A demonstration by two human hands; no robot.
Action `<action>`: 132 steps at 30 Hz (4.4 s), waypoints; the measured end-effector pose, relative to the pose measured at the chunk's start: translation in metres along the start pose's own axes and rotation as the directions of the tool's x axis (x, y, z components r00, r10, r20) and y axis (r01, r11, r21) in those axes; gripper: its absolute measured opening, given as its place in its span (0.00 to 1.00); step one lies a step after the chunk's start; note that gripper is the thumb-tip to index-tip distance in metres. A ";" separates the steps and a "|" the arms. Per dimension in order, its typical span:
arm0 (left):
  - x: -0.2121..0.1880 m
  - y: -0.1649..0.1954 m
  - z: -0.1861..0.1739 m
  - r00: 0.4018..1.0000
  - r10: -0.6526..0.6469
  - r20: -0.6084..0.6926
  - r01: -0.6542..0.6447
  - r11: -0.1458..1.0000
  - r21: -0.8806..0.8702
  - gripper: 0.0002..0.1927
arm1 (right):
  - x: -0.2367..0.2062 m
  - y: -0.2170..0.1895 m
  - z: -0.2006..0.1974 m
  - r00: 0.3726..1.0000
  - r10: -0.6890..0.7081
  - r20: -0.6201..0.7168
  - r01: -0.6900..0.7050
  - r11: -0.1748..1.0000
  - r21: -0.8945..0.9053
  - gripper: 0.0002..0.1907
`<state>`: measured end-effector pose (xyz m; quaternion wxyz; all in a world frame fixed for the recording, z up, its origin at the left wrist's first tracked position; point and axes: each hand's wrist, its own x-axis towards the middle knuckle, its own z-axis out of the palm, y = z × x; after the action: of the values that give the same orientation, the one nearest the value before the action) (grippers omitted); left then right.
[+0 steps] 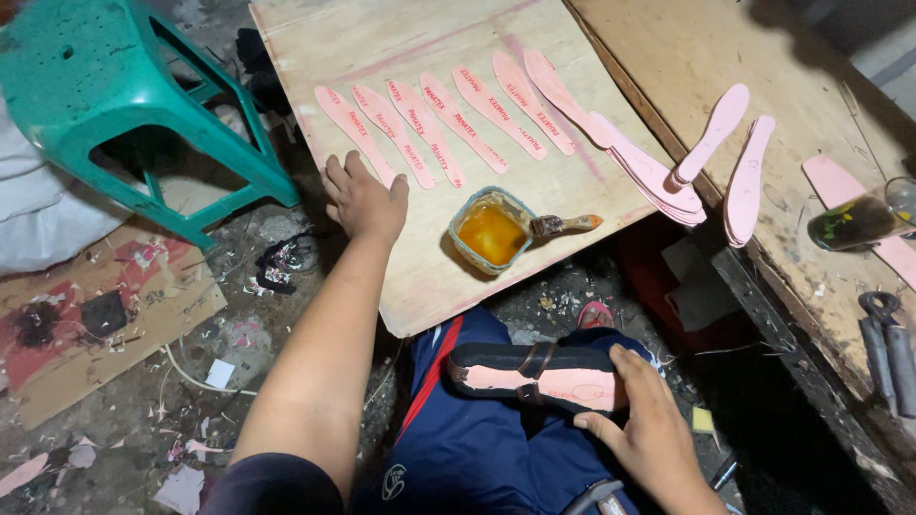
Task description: The person sits on the floor and trims a pink insole with scissors, then presses and hammers the insole onto the sole of a sandal, working it along the edges by hand and with a hammer, and finally places the finished sandal on an upper shelf with other completed sandals.
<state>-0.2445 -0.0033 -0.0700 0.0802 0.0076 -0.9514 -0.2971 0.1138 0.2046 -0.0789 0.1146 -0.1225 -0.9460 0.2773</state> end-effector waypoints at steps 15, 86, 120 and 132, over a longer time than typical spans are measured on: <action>0.007 -0.061 -0.014 0.911 -0.253 -0.326 0.006 0.799 -0.602 0.15 | 0.002 0.002 -0.003 1.000 -0.024 -0.014 0.025 0.999 0.030 0.50; -0.214 -0.062 -0.003 0.586 0.469 0.660 0.517 0.410 -0.751 0.32 | -0.018 0.068 0.001 0.824 0.520 0.224 -0.462 0.389 0.797 0.13; -0.213 -0.056 -0.004 0.647 0.325 0.690 0.448 0.570 -0.689 0.25 | -0.032 0.071 0.017 0.779 0.625 -0.054 -0.495 0.666 0.558 0.15; -0.233 -0.015 -0.049 0.760 0.248 0.601 -0.048 0.943 -0.329 0.36 | 0.006 -0.018 -0.001 0.997 -0.048 -0.065 0.044 0.997 -0.058 0.41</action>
<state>-0.0075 -0.0290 -0.0730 -0.2218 -0.1811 -0.8647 -0.4127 0.1049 0.1921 -0.0676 0.1487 -0.1131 -0.9517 0.2438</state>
